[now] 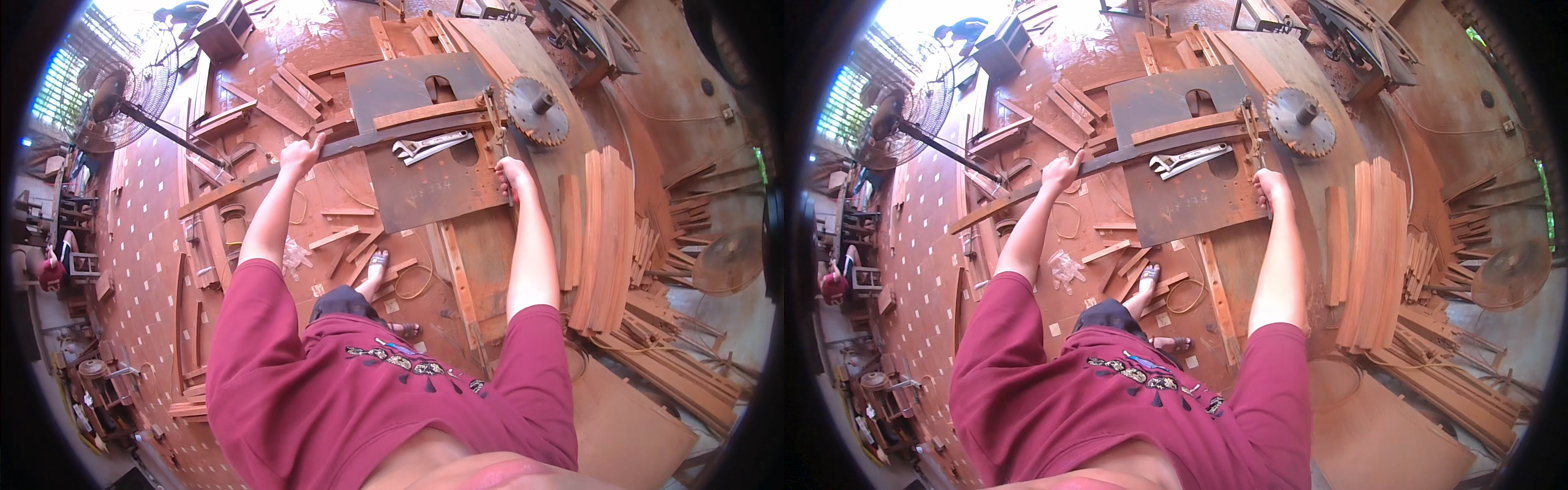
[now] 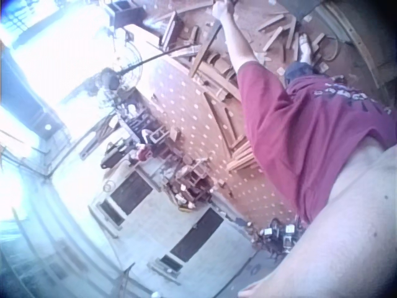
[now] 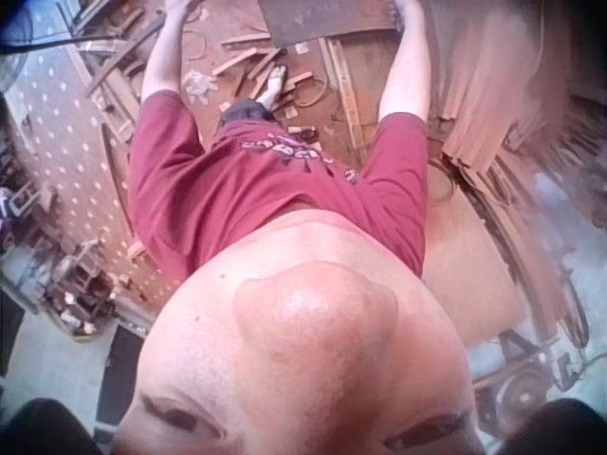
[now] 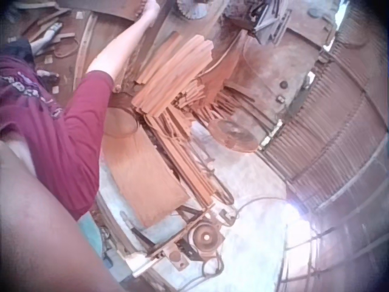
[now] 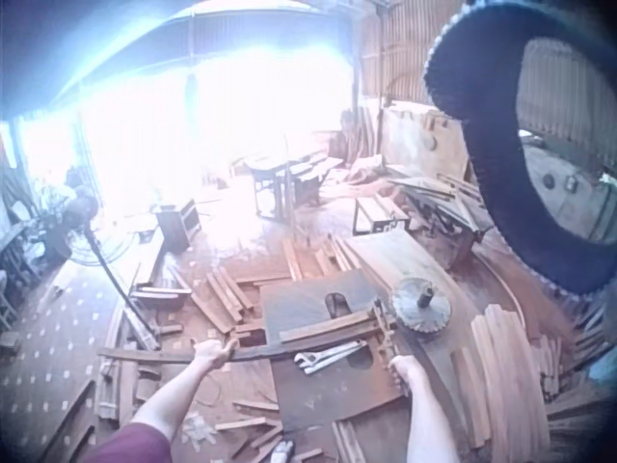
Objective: The person uses a table saw to cut thin wooden strips. They feed each strip through the spinning blade, guide it with a push stick, and place the cut pieces aside. The process is repeated for multiple strips.
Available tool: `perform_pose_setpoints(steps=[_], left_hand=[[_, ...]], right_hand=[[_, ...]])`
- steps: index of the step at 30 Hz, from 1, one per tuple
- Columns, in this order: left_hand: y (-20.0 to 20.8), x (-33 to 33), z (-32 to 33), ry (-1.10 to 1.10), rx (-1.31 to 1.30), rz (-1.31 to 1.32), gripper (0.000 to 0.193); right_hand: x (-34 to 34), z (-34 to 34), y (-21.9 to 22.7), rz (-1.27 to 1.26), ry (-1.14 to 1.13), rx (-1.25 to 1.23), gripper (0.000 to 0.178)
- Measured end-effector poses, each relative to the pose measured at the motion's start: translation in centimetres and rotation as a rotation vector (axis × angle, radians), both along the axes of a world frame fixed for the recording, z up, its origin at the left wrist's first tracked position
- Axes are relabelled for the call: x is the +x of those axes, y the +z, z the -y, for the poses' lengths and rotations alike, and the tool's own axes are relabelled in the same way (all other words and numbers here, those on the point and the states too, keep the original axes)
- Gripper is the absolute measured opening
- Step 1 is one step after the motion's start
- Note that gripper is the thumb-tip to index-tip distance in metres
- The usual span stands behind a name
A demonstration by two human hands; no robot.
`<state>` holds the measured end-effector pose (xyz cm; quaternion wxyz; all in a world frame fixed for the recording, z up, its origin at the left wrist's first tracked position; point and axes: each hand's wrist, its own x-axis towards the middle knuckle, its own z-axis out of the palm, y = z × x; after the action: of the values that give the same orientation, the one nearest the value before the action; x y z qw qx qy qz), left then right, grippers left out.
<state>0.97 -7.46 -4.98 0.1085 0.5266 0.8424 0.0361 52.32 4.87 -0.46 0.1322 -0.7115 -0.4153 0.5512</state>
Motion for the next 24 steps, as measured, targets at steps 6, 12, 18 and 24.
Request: perform_pose_setpoints(steps=[6,12,18,24], left_hand=[[-1.7,-3.8,-5.9,0.023,0.046,-0.048,0.093],[-1.4,-5.6,-10.1,0.013,0.049,-0.033,0.089],[-1.2,-5.7,-10.3,-0.021,0.010,0.031,0.086],[-0.7,-5.2,-11.3,-0.014,0.060,-0.007,0.087]], right_hand=[[-5.8,-5.5,2.0,0.359,0.008,0.168,0.029],[-9.2,-8.4,2.7,0.846,0.078,0.409,0.047],[-8.9,-8.3,3.2,0.846,0.130,0.381,0.046],[-8.2,-9.0,2.2,0.846,0.110,0.433,0.044]])
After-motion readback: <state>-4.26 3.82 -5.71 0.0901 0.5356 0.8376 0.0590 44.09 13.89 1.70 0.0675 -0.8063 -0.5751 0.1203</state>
